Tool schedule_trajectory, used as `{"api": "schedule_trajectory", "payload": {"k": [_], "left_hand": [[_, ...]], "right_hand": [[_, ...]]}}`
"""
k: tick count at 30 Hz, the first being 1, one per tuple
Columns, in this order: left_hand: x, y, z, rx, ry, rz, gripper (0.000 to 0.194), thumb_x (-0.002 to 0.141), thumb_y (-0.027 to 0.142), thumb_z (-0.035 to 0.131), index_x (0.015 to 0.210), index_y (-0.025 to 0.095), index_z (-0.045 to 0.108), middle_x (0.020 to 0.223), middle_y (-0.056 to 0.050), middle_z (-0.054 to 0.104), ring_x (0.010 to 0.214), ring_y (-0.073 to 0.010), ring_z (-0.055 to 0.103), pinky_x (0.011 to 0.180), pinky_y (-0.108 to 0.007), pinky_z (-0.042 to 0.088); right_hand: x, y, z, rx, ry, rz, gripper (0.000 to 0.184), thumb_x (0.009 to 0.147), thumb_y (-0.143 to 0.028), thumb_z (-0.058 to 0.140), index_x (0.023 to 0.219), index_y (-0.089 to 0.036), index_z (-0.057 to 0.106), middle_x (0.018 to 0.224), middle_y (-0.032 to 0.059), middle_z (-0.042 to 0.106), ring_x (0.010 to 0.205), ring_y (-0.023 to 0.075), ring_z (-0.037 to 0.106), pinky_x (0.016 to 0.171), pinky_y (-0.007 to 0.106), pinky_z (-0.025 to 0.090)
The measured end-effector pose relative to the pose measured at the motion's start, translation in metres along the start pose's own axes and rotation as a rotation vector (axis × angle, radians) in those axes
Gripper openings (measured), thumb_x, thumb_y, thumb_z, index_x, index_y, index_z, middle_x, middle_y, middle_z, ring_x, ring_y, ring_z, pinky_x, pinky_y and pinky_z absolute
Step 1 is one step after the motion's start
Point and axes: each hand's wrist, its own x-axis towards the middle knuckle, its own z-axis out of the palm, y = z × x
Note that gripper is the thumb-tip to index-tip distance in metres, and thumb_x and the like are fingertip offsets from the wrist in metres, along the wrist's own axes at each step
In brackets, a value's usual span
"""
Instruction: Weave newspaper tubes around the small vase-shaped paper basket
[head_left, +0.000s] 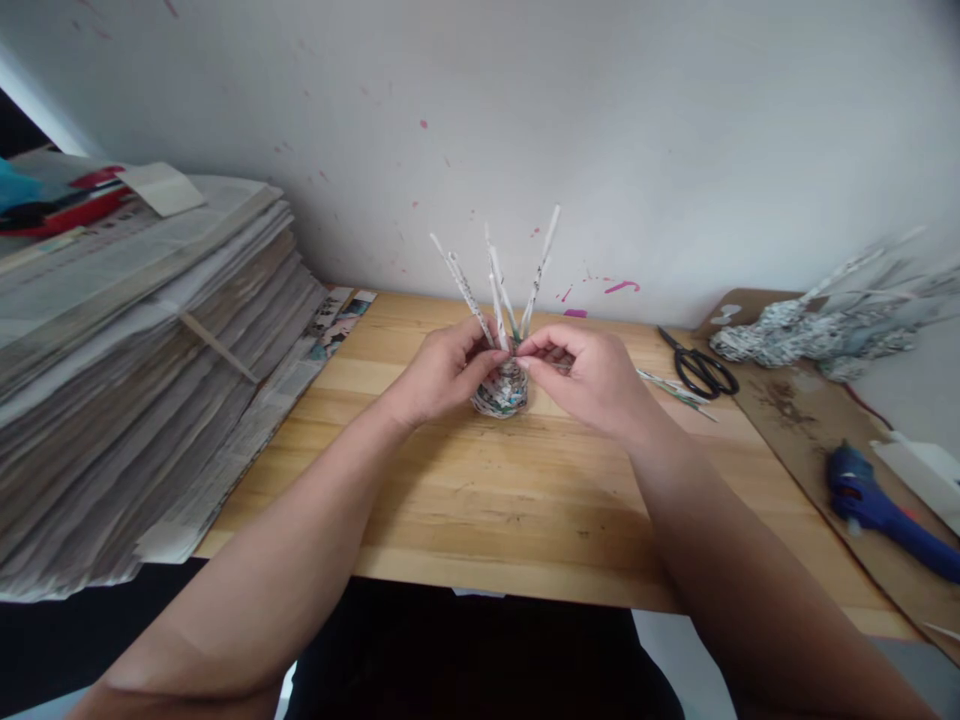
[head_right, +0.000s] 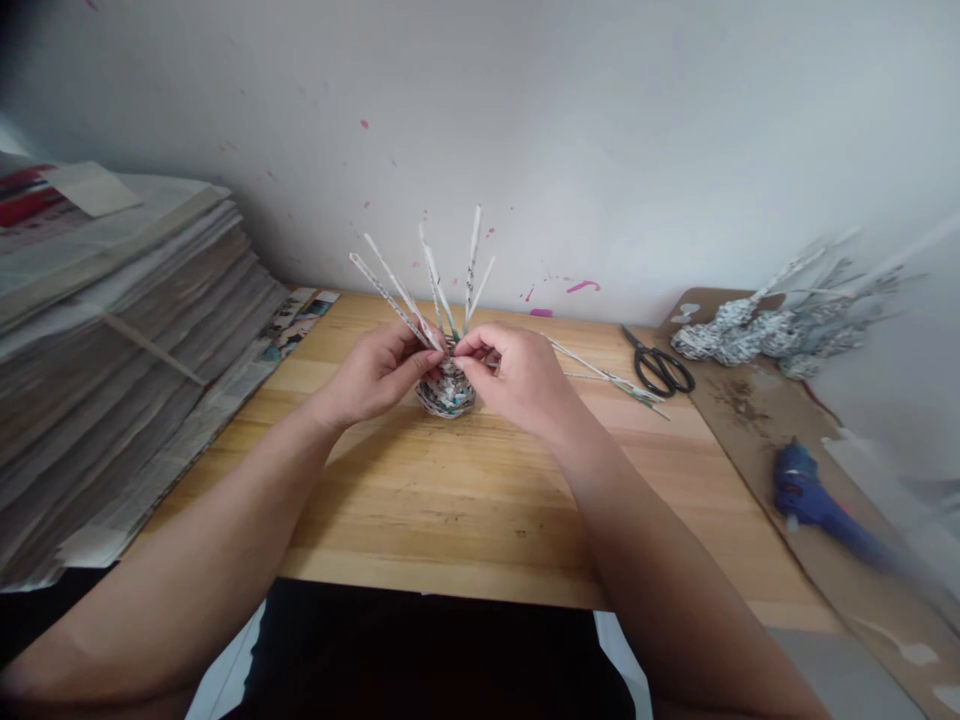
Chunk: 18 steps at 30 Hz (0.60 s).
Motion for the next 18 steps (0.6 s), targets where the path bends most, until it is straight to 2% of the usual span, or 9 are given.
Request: {"api": "schedule_trajectory", "payload": {"k": [5,11,18], "left_hand": [[0.0006,0.004,-0.0024,0.06,-0.037,0.011,0.011,0.097,0.027,0.056,0.091,0.018,0.061,0.075,-0.003,0.067,0.068,-0.0159,0.064,0.068,-0.028,0.051],[0.0015,0.0041,-0.0027,0.031,-0.044,-0.004,0.011,0.095,0.026,0.058,0.09,0.018,0.062,0.076,-0.002,0.066,0.068,-0.0155,0.064,0.068,-0.027,0.052],[0.0006,0.0047,0.0012,0.001,-0.009,-0.025,0.012,0.097,0.029,0.059,0.092,0.018,0.061,0.073,-0.001,0.066,0.065,-0.0151,0.064,0.066,-0.027,0.052]], "right_hand": [[0.0017,-0.0037,0.0011,-0.007,-0.013,0.042,0.007,0.085,-0.015,0.066,0.083,-0.019,0.071,0.077,0.001,0.075,0.065,0.0136,0.063,0.063,0.027,0.047],[0.004,-0.0068,0.0025,0.014,-0.008,0.117,0.007,0.082,-0.014,0.066,0.081,-0.019,0.072,0.075,0.002,0.075,0.066,0.0148,0.065,0.063,0.028,0.048],[0.0007,-0.0095,0.002,-0.199,0.042,-0.063,0.009,0.082,-0.013,0.068,0.08,-0.021,0.071,0.08,0.003,0.077,0.073,0.0173,0.068,0.069,0.03,0.048]]}}
